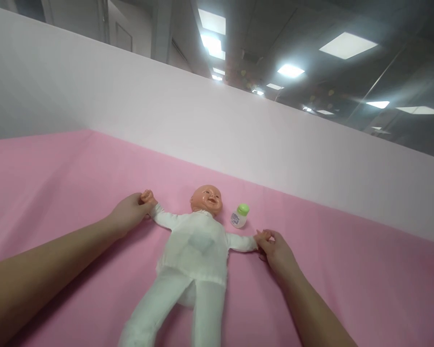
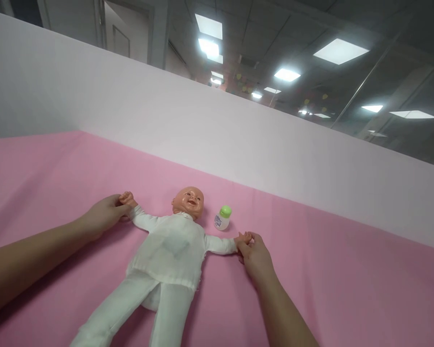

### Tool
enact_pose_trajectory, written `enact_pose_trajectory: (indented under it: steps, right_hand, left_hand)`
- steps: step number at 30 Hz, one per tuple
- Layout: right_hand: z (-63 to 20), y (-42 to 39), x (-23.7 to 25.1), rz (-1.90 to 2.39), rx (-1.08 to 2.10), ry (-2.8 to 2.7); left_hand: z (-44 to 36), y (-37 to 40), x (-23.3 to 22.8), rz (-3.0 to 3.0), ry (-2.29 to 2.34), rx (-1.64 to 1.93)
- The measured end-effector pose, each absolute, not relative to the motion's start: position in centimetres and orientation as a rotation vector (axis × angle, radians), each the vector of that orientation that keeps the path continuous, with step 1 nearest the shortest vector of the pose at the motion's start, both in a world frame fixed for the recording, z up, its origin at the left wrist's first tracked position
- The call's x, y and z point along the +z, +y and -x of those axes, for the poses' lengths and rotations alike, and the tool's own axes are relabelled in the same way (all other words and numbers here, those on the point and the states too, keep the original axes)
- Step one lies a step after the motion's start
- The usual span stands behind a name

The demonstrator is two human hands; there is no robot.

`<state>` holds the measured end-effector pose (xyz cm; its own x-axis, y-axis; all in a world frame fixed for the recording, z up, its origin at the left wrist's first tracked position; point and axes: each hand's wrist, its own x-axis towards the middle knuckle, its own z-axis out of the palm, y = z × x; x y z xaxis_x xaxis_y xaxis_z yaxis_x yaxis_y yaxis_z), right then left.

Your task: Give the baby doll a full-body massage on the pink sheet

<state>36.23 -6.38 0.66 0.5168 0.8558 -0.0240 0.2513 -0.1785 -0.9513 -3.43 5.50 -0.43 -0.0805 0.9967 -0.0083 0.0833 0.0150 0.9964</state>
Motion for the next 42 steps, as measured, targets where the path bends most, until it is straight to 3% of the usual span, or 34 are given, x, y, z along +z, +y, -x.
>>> enact_pose_trajectory:
  steps: [5, 12, 14, 20, 26, 33, 36, 42]
  right_hand:
    - [-37.1, -5.7, -0.3, 1.833, 0.622, -0.946]
    - [-34.7, -7.0, 1.5, 1.635, 0.426, -0.992]
    - [-33.2, -8.1, 2.0, 1.548, 0.361, -1.145]
    - [-28.9, -10.6, 2.2, 1.252, 0.024, -1.932]
    - [-27.7, -10.3, 2.1, 1.145, 0.041, -2.282]
    - [-29.3, -9.2, 1.7, 1.421, 0.196, -1.918]
    - [-29.9, -8.3, 1.9, 1.559, 0.396, -1.477]
    - [-32.8, -6.7, 1.9, 1.443, 0.637, -0.963]
  left_hand:
    - [4.1, 7.0, -1.8, -1.252, 1.327, 1.089]
    - [2.0, 2.8, 1.3, -1.562, 1.453, 1.263]
    - [1.0, 1.0, 2.3, -1.675, 1.335, 1.298]
    - [-0.4, -1.6, 2.2, -2.217, 0.891, 0.955]
    - [0.1, -0.9, 1.0, -2.475, 0.663, 0.936]
    - [-0.1, -1.1, 1.5, -2.376, 0.824, 0.968]
    - [-0.1, -0.9, 2.1, -2.140, 1.048, 1.042]
    - [1.7, 2.2, 1.4, -1.489, 1.200, 1.256]
